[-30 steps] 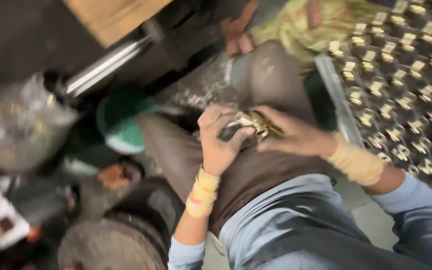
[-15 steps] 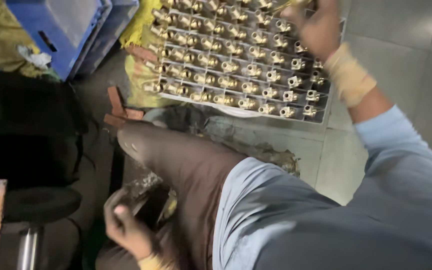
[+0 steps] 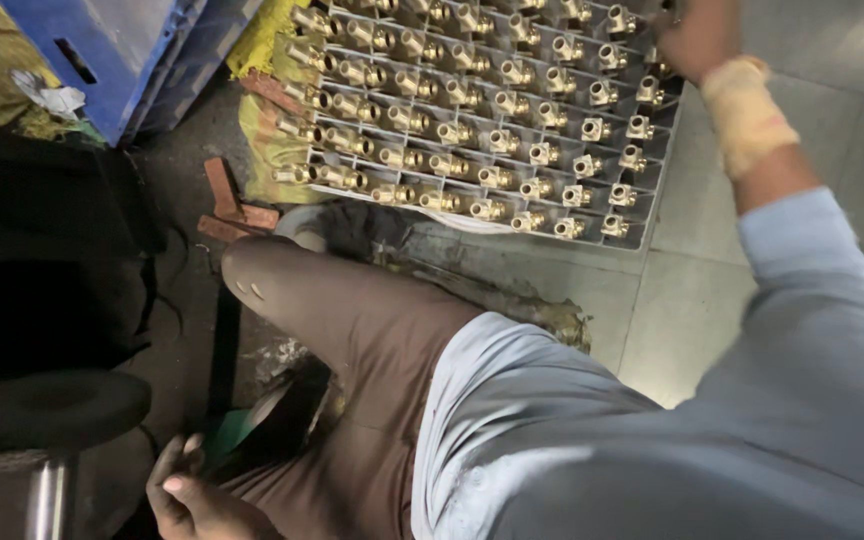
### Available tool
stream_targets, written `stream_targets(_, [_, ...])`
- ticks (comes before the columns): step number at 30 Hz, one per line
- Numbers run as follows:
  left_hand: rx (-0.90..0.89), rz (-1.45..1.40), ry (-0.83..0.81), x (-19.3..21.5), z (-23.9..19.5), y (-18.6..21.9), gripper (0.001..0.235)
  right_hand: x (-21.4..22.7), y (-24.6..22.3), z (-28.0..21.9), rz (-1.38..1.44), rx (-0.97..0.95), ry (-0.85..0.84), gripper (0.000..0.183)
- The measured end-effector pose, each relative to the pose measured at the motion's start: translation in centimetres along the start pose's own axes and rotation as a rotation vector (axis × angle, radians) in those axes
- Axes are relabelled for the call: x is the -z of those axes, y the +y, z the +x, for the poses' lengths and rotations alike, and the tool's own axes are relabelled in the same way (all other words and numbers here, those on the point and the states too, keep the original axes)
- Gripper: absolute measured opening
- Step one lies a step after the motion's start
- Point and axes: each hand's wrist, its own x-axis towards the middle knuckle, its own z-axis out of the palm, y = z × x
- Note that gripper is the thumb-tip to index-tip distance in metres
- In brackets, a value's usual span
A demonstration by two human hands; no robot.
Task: The person assembles small brass valve components by hand, picking up pieces from a tray and joining them together while sitting on the floor of a workshop.
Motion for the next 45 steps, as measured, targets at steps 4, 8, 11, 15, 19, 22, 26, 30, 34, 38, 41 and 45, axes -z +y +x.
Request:
stream_targets(4, [0.016,-0.002,-0.040,0.4,-0.6,-0.1,0.055,6.5,-4.4,-8.8,0.459,-0.209,-0.180,0.020])
stream_targets(8, [-0.019,-0.078,-0.091,-1.4,-0.2,-0.2,0.052,8.0,-12.0,-17.9,0.513,-0.389,-0.270,0.033])
stream_targets(11, [-0.051,-0.137,-0.131,-1.7,0.5,-0.1,0.050,5.8,-15.0,-22.5,0.492,-0.313,-0.145,0.049])
stream_targets(15, [-0.093,-0.279,-0.187,-2.4,1.1,0.2,0.048,2.7,-15.8,-24.3,0.384,-0.384,-0.035,0.049])
stream_targets(19, [-0.111,-0.422,-0.217,-2.2,1.2,0.4,0.043,5.6,-15.4,-21.1,0.770,-0.489,-0.139,0.050])
stream_targets(22, [-0.105,-0.340,-0.204,-2.4,0.6,-0.1,0.041,9.8,-17.1,-16.7,1.257,-0.492,-0.193,0.054])
stream_targets(26, [-0.090,-0.240,-0.260,-4.0,0.1,-0.8,0.030,10.6,-26.0,-10.3,1.898,-0.639,-0.713,0.038])
stream_targets(30, [-0.006,-0.339,-0.311,-5.2,-2.5,-1.0,0.024,9.1,-37.6,-7.4,1.786,-0.301,-1.047,0.038])
stream_targets(34, [-0.062,-0.486,-0.291,-5.9,-4.5,-1.1,0.023,8.6,-45.6,-5.7,1.339,0.073,-1.265,0.043])
stream_targets(38, [0.120,-0.587,-0.185,-5.6,-5.2,-1.8,0.025,9.0,-51.4,-5.2,0.994,0.715,-0.841,0.046])
stream_targets(41, [-0.048,-0.481,0.025,-4.5,-5.6,-2.5,0.022,9.0,-54.6,-4.5,0.846,1.009,-0.542,0.047])
stream_targets(45, [0.070,-0.440,0.068,-5.2,-3.9,-5.4,0.022,6.1,-58.2,-2.1,0.673,1.322,-0.112,0.038])
